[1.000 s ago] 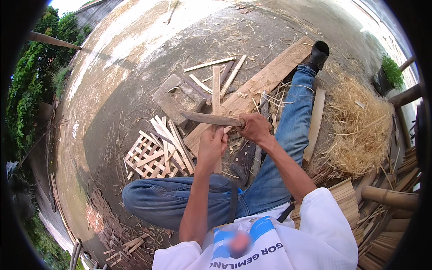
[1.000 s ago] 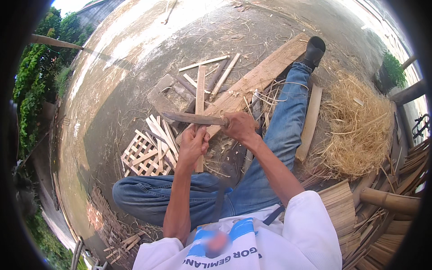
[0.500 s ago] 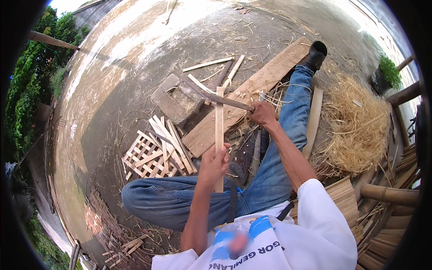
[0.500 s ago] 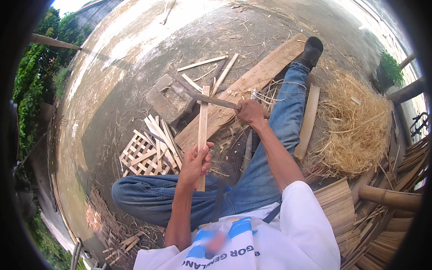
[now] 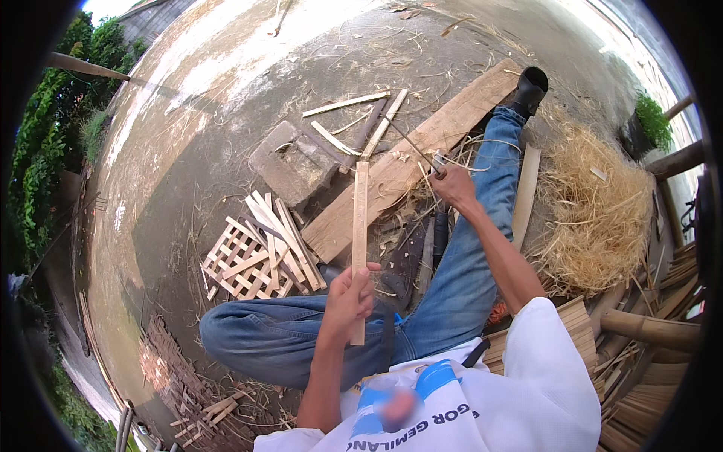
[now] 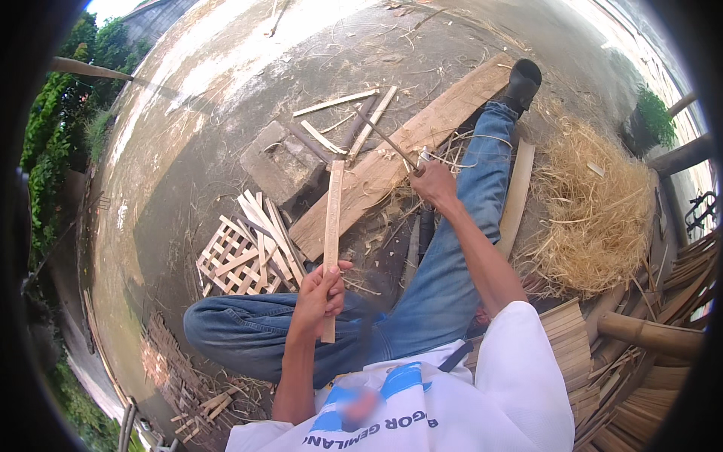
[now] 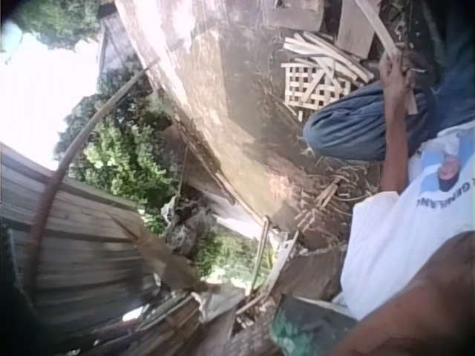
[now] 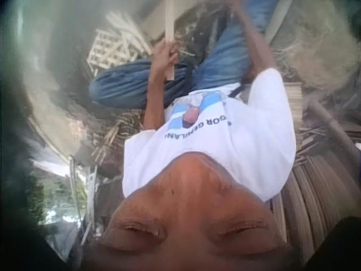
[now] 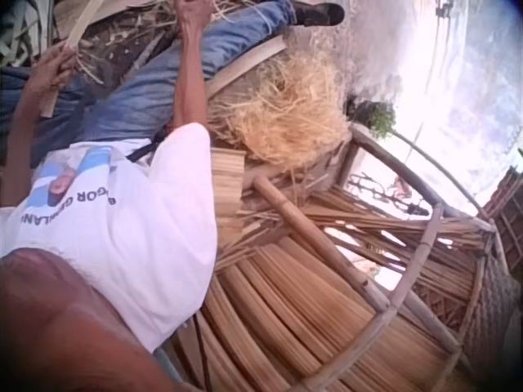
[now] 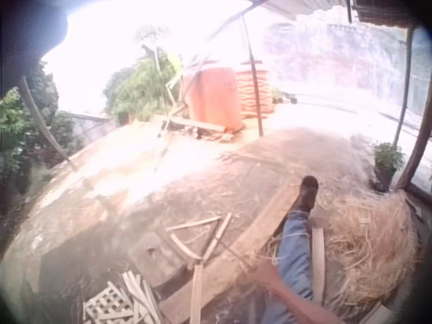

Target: The person sits on the ground and uses a knife to shave thin strips from small wooden pieces. The person repeatedly holds the wood, shaves it, and places the finished pieces aside.

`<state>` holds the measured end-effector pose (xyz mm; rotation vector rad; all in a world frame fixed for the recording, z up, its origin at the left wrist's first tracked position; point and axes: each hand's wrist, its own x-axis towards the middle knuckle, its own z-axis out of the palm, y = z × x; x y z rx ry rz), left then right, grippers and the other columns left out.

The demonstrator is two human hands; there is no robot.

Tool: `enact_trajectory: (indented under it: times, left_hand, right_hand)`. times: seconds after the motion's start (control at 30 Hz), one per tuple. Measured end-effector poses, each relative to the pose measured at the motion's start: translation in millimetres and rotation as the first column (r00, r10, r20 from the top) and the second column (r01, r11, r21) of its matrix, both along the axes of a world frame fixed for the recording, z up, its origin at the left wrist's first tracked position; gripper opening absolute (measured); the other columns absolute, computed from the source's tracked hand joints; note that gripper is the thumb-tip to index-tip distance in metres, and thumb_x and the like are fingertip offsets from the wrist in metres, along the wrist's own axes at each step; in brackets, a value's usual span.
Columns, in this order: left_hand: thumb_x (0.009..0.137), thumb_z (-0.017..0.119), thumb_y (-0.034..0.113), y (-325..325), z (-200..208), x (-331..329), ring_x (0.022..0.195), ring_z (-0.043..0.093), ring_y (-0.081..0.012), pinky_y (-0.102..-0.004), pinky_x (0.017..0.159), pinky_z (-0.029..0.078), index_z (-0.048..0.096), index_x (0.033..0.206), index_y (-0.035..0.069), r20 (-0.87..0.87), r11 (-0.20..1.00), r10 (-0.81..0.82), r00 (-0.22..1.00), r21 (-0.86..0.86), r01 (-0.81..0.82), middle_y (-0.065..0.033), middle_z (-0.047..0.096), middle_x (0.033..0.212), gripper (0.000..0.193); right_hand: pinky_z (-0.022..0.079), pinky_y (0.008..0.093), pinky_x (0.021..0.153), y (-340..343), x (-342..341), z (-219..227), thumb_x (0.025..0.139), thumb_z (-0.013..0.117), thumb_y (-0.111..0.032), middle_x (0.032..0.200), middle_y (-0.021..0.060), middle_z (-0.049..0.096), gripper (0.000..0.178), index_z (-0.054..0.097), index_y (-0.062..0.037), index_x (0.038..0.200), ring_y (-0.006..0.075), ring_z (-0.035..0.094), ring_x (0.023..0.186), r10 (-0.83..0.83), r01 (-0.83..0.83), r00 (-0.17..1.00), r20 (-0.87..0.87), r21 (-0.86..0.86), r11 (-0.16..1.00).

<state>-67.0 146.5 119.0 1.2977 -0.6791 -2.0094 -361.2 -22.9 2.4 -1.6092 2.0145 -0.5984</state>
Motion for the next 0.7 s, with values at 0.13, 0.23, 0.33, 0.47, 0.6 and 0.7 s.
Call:
enact_trajectory:
  times: [0.13,0.23,0.33,0.47,0.6,0.7]
  left_hand:
    - [0.110,0.050,0.028,-16.2,-5.6,1.5,0.047,0.033,-0.0010,-0.0180,0.041,0.027,0.057,0.124,0.000,-0.023,1.000,0.025,0.999,0.015,-0.025,0.0070,0.037,0.069,0.033]
    - [0.110,0.048,0.029,-12.9,0.9,-6.5,0.047,0.033,-0.0008,-0.0180,0.041,0.026,0.057,0.125,0.000,0.020,1.000,0.009,1.000,0.016,-0.009,0.0068,0.037,0.069,0.034]
    - [0.111,0.048,0.030,-11.1,1.1,-0.8,0.046,0.033,-0.0008,-0.0184,0.040,0.026,0.058,0.124,0.000,0.042,1.000,-0.010,0.999,-0.015,0.011,0.0066,0.037,0.069,0.034]
    - [0.111,0.048,0.031,-1.7,1.2,-0.4,0.046,0.033,-0.0008,-0.0190,0.041,0.028,0.060,0.122,0.000,0.073,1.000,-0.005,0.997,-0.005,0.005,0.0065,0.038,0.068,0.035]
    - [0.111,0.048,0.031,6.1,6.3,6.3,0.046,0.034,-0.0008,-0.0192,0.041,0.028,0.060,0.121,0.000,0.113,0.998,-0.041,0.993,-0.047,0.046,0.0065,0.038,0.067,0.035]
    - [0.110,0.049,0.032,7.3,-11.5,6.0,0.046,0.034,-0.0009,-0.0197,0.040,0.028,0.060,0.121,0.001,0.210,0.998,0.019,0.977,-0.059,-0.007,0.0066,0.037,0.067,0.035]
  right_hand:
    - [0.049,0.0480,0.059,47.8,46.9,1.0,0.083,0.071,-0.031,0.067,0.0174,0.064,0.028,0.066,-0.0049,0.074,0.0381,0.063,0.061,0.289,-0.283,0.957,-0.011,-0.232,0.931]
    - [0.049,0.0485,0.058,44.3,48.7,-11.9,0.083,0.073,-0.030,0.064,0.0161,0.063,0.024,0.067,-0.0080,0.077,0.0362,0.064,0.060,0.206,-0.215,0.976,-0.070,-0.174,0.961]
    - [0.051,0.0466,0.058,24.2,40.0,-20.4,0.082,0.074,-0.029,0.063,0.0149,0.063,0.021,0.068,-0.0090,0.080,0.0352,0.064,0.060,0.148,-0.170,0.976,-0.157,-0.141,0.975]
    - [0.057,0.0488,0.068,43.5,45.0,-10.2,0.085,0.066,-0.034,0.073,0.0199,0.070,0.031,0.072,-0.0045,0.079,0.0387,0.071,0.072,0.372,-0.416,0.907,-0.199,-0.271,0.868]
    - [0.057,0.0485,0.070,8.7,2.6,-21.1,0.085,0.067,-0.032,0.075,0.0175,0.071,0.025,0.073,-0.0088,0.082,0.0382,0.071,0.074,-0.063,0.066,0.998,-0.032,0.111,0.992]
    - [0.057,0.0490,0.070,43.6,45.4,17.5,0.083,0.066,-0.030,0.081,0.0186,0.073,0.024,0.075,-0.0085,0.085,0.0379,0.072,0.076,0.227,-0.226,0.970,-0.091,0.020,0.974]
